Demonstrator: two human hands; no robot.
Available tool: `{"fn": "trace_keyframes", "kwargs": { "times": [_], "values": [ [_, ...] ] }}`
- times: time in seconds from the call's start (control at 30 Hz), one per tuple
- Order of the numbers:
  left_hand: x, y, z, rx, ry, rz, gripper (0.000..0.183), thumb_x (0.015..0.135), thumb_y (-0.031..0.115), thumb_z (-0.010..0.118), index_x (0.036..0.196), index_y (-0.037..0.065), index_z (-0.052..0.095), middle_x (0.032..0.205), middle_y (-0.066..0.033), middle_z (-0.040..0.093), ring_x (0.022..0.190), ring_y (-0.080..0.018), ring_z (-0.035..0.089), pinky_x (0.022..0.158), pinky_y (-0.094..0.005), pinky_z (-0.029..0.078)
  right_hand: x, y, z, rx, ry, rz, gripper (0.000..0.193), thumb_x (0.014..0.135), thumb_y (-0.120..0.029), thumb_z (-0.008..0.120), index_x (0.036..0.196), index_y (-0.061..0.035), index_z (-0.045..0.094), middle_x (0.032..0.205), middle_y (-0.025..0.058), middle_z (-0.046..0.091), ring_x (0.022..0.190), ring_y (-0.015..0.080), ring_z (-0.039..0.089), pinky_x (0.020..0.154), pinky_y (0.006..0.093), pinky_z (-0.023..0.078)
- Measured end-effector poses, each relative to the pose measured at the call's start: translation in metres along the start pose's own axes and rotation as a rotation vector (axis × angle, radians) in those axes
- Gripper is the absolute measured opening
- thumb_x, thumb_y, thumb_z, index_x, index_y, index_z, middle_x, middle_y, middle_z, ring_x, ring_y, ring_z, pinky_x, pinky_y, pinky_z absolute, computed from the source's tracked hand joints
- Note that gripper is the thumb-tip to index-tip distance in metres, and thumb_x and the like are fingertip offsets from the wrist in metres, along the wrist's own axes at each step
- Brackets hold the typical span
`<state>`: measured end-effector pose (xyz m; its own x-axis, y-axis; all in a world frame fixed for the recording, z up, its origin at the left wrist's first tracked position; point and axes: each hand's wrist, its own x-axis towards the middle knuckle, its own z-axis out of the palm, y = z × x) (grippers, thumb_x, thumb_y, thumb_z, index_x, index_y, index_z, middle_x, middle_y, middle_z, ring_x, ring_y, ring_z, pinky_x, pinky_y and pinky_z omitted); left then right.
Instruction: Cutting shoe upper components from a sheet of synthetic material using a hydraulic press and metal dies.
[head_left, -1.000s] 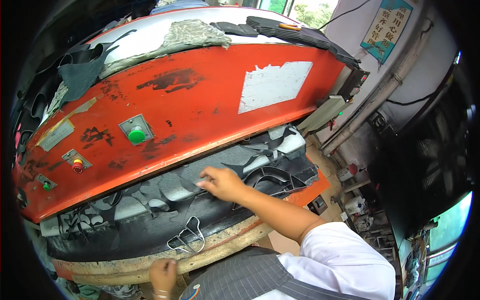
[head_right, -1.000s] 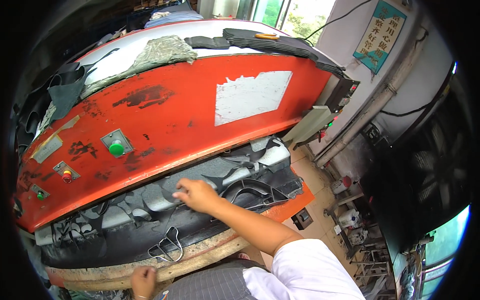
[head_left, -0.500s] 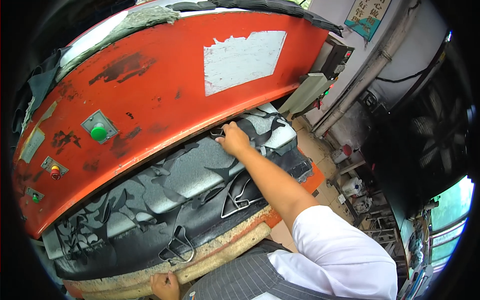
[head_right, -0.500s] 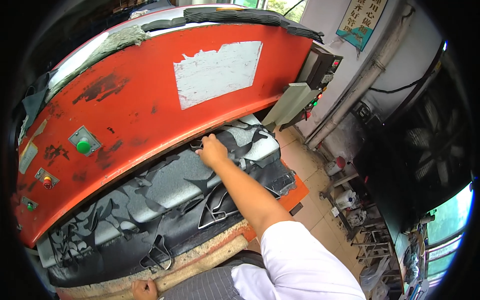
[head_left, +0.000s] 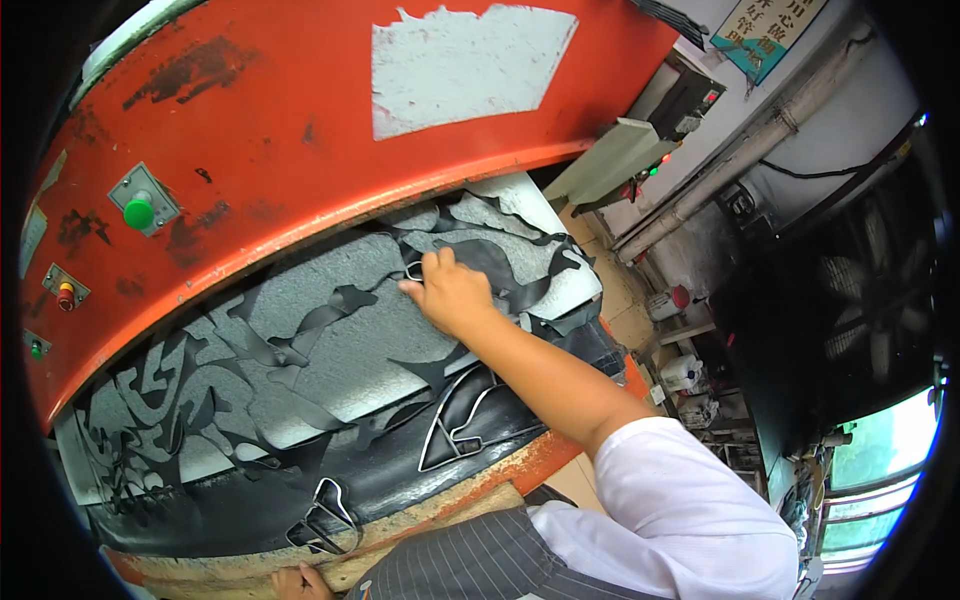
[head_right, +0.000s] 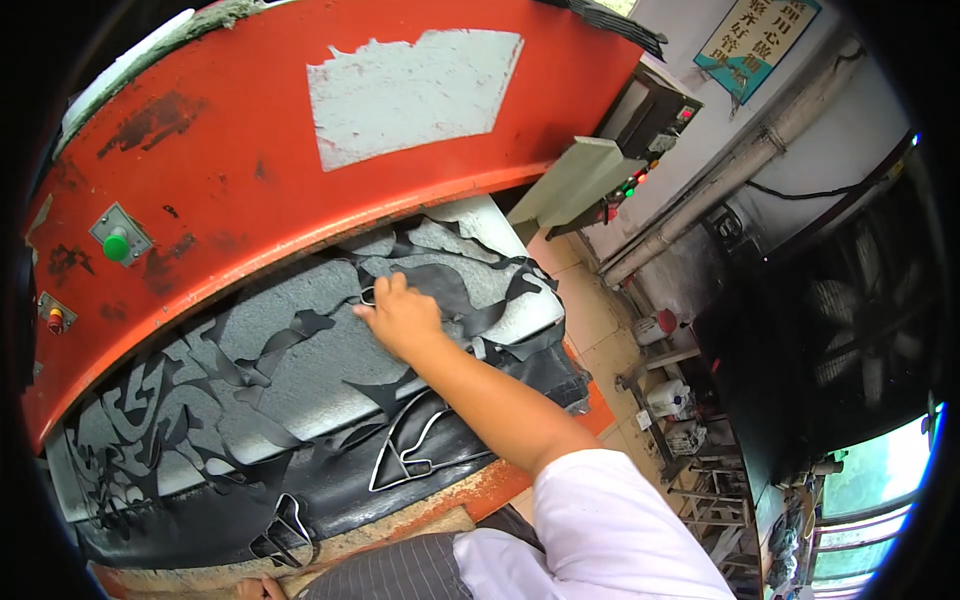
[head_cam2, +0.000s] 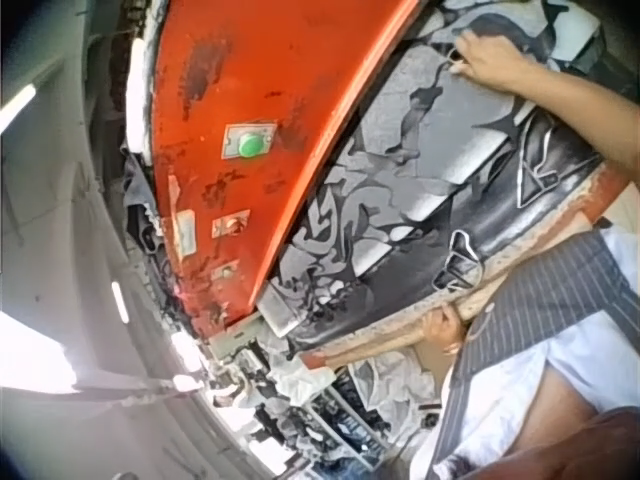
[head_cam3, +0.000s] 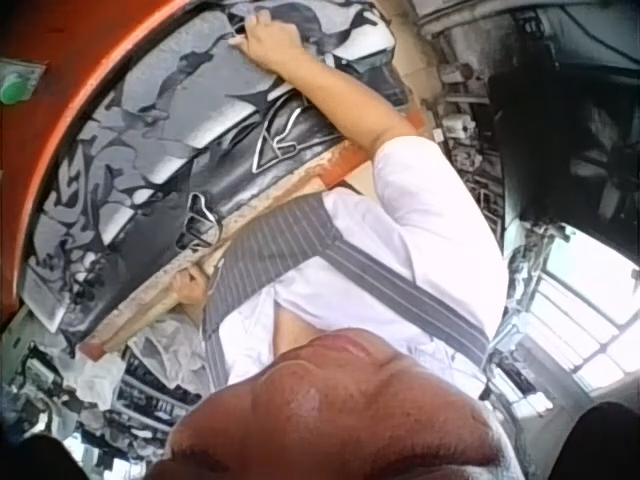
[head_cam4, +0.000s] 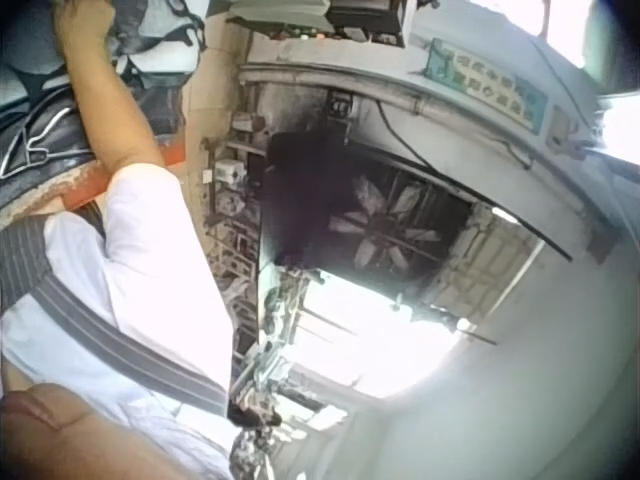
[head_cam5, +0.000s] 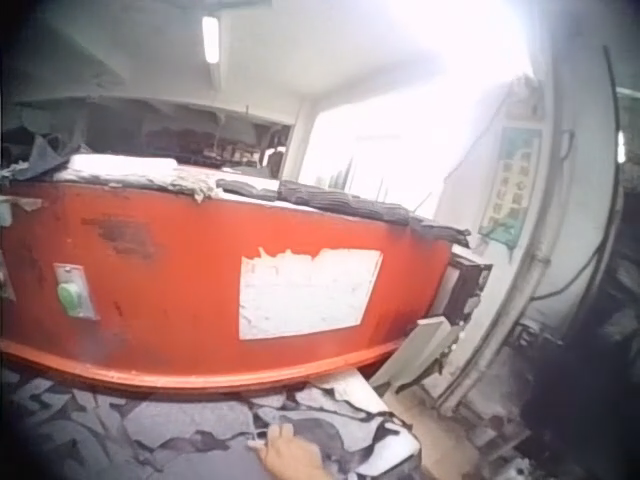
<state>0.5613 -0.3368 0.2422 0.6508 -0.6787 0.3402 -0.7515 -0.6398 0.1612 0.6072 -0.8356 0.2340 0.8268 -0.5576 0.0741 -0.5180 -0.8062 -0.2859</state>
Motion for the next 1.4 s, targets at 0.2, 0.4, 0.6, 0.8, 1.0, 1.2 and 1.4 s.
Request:
{"fn": "trace_keyframes", "kwargs": {
  "times": [0.2, 0.4, 0.6, 0.8, 1.0, 1.2, 1.4],
  "values": [
    [-0.009, 0.013, 0.015, 0.019, 0.083, -0.151, 0.034, 0.085, 0.015, 0.063, 0.055, 0.005, 0.05, 0.056, -0.0158, 0.049, 0.055, -0.0348, 0.048, 0.054, -0.0474, 0.039, 0.041, 0.083, -0.01, 0.265, 0.054, -0.007, 0.063, 0.096, -0.053, 0.036, 0.093, 0.0033, 0.063, 0.095, 0.0295, 0.062, 0.091, 0.0465, 0.061, 0.08, 0.0522, 0.047],
    [-0.03, 0.017, 0.009, 0.05, 0.106, -0.241, 0.032, 0.086, 0.017, 0.06, 0.057, 0.004, 0.055, 0.059, -0.0163, 0.053, 0.057, -0.0357, 0.05, 0.057, -0.0481, 0.041, 0.008, 0.111, -0.023, 0.488, 0.11, 0.198, 0.047, 0.087, -0.033, 0.058, 0.112, 0.0065, 0.056, 0.102, 0.0295, 0.063, 0.097, 0.0418, 0.061, 0.089, 0.0444, 0.046],
    [-0.031, 0.016, 0.031, -0.076, 0.149, -0.389, 0.024, 0.077, 0.004, 0.056, 0.057, 0.001, 0.042, 0.06, -0.0132, 0.041, 0.06, -0.0332, 0.041, 0.056, -0.0441, 0.033, -0.023, 0.058, -0.02, 0.227, 0.055, 0.262, 0.066, 0.078, -0.026, 0.066, 0.135, -0.0068, 0.039, 0.116, 0.0299, 0.051, 0.1, 0.0488, 0.055, 0.092, 0.0509, 0.044],
    [-0.043, 0.011, 0.032, -0.074, 0.181, -0.332, 0.021, 0.077, 0.004, 0.053, 0.058, 0.001, 0.044, 0.061, -0.0139, 0.042, 0.06, -0.0343, 0.042, 0.057, -0.0436, 0.034, -0.035, 0.099, -0.018, 0.243, 0.018, -0.174, 0.076, 0.077, -0.03, 0.074, 0.142, -0.0147, 0.037, 0.134, 0.0256, 0.046, 0.125, 0.0365, 0.042, 0.104, 0.0435, 0.03],
    [-0.037, 0.006, 0.032, -0.115, 0.145, -0.344, 0.02, 0.077, 0.005, 0.053, 0.059, 0.001, 0.046, 0.061, -0.013, 0.043, 0.06, -0.0336, 0.042, 0.056, -0.0434, 0.034, -0.042, 0.1, -0.003, 0.221, 0.153, -0.138, 0.074, 0.066, -0.043, 0.079, 0.13, -0.0159, 0.055, 0.129, 0.0203, 0.054, 0.121, 0.0332, 0.047, 0.104, 0.0422, 0.028],
    [-0.034, 0.001, 0.031, -0.133, 0.131, -0.324, 0.021, 0.078, 0.007, 0.053, 0.058, 0.002, 0.046, 0.061, -0.0127, 0.044, 0.06, -0.0332, 0.043, 0.056, -0.0434, 0.034, -0.041, 0.091, 0.001, 0.151, 0.239, -0.183, 0.072, 0.063, -0.046, 0.079, 0.124, -0.0128, 0.059, 0.12, 0.0173, 0.06, 0.115, 0.0318, 0.054, 0.101, 0.044, 0.034],
    [-0.038, -0.003, 0.002, -0.156, 0.037, -0.368, 0.024, 0.082, 0.01, 0.055, 0.059, 0.002, 0.05, 0.062, -0.0105, 0.048, 0.059, -0.0288, 0.047, 0.056, -0.0417, 0.036, -0.047, 0.071, -0.015, 0.213, 0.228, -0.3, 0.074, 0.064, -0.045, 0.08, 0.125, -0.0093, 0.057, 0.118, 0.0173, 0.062, 0.115, 0.031, 0.056, 0.098, 0.0411, 0.04]
  ]
}}
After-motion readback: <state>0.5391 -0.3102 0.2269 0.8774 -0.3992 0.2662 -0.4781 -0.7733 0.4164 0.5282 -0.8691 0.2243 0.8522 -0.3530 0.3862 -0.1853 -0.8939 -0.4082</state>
